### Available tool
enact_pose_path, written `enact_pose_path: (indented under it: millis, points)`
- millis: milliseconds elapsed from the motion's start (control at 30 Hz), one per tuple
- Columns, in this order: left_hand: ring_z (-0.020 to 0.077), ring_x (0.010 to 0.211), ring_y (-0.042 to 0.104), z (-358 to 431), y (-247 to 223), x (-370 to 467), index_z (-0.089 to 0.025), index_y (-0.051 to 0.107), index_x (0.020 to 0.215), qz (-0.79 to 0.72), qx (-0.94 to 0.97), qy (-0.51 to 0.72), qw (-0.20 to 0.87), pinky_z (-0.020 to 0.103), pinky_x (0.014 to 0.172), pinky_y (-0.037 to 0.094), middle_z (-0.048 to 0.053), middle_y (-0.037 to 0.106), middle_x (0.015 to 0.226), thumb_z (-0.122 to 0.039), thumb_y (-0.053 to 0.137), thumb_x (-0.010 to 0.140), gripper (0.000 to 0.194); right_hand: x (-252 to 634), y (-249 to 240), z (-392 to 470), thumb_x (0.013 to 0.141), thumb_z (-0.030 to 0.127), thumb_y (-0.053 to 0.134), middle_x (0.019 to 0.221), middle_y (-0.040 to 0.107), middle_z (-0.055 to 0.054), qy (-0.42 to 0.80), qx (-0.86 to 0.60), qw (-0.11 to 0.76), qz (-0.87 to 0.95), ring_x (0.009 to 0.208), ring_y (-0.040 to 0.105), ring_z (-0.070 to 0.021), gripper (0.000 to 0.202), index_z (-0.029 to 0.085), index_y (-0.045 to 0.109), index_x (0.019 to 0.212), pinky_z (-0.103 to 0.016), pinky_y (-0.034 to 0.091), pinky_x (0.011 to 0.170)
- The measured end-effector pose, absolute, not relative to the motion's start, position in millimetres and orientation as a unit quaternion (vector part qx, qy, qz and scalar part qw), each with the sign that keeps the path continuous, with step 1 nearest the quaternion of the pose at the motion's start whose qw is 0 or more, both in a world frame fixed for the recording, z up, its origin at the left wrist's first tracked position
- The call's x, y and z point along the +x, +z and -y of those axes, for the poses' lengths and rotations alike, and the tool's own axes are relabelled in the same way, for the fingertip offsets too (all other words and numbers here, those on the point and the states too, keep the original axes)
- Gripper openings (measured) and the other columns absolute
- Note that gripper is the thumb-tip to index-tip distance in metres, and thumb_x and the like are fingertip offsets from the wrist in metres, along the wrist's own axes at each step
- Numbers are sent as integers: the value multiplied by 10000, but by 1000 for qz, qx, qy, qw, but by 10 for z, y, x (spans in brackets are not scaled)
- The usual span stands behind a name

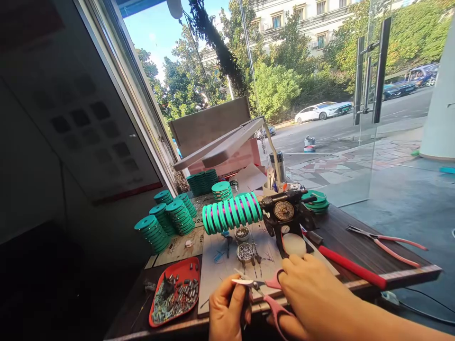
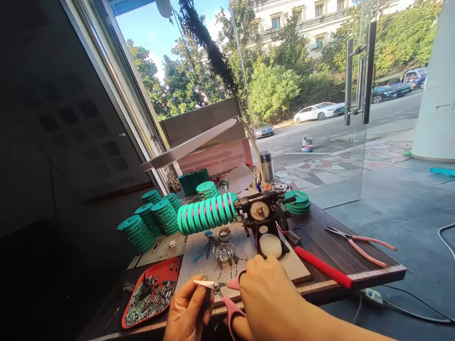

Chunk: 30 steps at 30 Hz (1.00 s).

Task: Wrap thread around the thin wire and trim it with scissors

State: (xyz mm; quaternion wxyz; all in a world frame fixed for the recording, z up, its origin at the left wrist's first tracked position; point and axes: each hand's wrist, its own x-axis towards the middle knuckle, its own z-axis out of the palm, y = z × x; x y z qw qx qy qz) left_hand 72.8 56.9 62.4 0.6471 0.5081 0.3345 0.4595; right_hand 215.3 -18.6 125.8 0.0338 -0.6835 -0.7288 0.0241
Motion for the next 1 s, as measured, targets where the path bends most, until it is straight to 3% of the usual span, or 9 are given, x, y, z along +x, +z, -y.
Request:
enact_pose_path:
  millis: [200,433,667,1000]
  points:
    - [19,329,282,-598,521,710,-132,629,585,-333,534,470,619,144,338,229,-63,397,398,-483,691,582,357,2144,1257,184,767,339,456,859,650,-182,50,-680,29,731,826,559,-344,333,121,685,871,-436,368,699]
    - [19,333,257,-573,493,733,-128,636,565,-332,545,495,589,139,327,205,-67,353,392,-484,683,588,360,2157,1104,154,744,440,477,834,647,-179,52,-679,63,730,802,558,-333,404,117,690,861,-415,363,690]
    - [16,321,268,-561,509,742,-132,643,576,-343,541,503,580,135,325,200,-65,359,391,-498,680,581,367,2159,1002,137,709,333,507,813,646,-172,43,-678,68,730,793,561,-324,298,116,690,801,-395,360,686]
    - [17,327,268,-459,612,792,-132,605,541,-370,523,516,569,139,337,198,-72,345,385,-524,693,541,402,2167,948,137,725,299,522,834,652,-159,29,-679,61,731,809,570,-312,253,130,688,814,-396,372,723]
